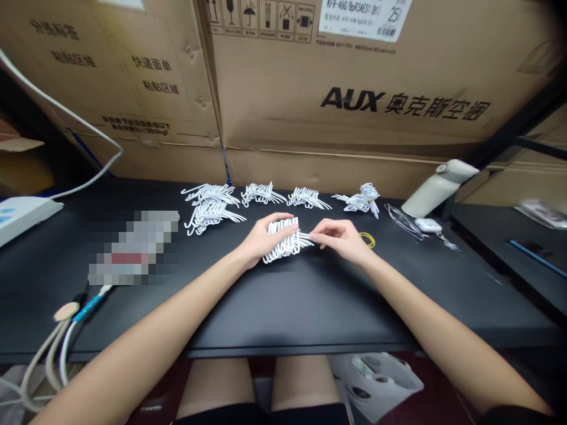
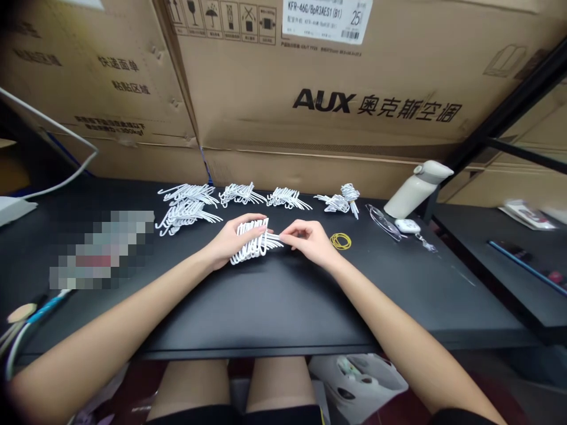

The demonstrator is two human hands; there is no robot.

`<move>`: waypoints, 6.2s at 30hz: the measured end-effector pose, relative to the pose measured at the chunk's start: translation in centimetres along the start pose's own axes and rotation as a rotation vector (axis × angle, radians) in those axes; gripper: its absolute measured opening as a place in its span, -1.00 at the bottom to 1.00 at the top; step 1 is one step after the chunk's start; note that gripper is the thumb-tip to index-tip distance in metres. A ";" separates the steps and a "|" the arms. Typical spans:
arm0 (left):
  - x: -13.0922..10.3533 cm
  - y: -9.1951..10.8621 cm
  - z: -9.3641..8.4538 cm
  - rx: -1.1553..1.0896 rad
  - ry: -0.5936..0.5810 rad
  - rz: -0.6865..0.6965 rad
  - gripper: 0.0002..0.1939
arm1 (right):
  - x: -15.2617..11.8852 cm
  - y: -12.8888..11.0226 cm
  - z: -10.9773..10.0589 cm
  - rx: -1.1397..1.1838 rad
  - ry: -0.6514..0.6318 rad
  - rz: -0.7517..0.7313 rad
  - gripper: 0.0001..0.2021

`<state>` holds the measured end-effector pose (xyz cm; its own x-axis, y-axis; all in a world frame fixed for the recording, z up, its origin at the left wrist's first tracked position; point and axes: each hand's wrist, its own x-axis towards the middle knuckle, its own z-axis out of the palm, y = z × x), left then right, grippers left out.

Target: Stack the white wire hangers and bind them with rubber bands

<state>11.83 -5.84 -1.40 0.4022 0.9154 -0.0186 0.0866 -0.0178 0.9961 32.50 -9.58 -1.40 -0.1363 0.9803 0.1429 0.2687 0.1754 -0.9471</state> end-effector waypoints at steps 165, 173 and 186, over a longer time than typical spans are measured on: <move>-3.7 3.4 2.0 0.065 -0.276 0.142 -0.56 | -6.4 -0.5 3.2 0.117 -0.034 -0.027 -0.73; -3.9 2.8 2.7 -0.001 -0.244 0.054 -0.56 | -7.1 -1.1 3.1 0.165 -0.010 0.025 -0.80; -4.2 2.1 3.3 -0.044 -0.193 0.078 -0.53 | -6.5 -1.0 2.7 0.189 -0.035 0.087 -0.71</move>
<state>13.35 -11.05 0.50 0.5736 0.8178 0.0467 0.0105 -0.0643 0.9979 30.55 -16.37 -2.20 -0.1549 0.9866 0.0516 0.0973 0.0672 -0.9930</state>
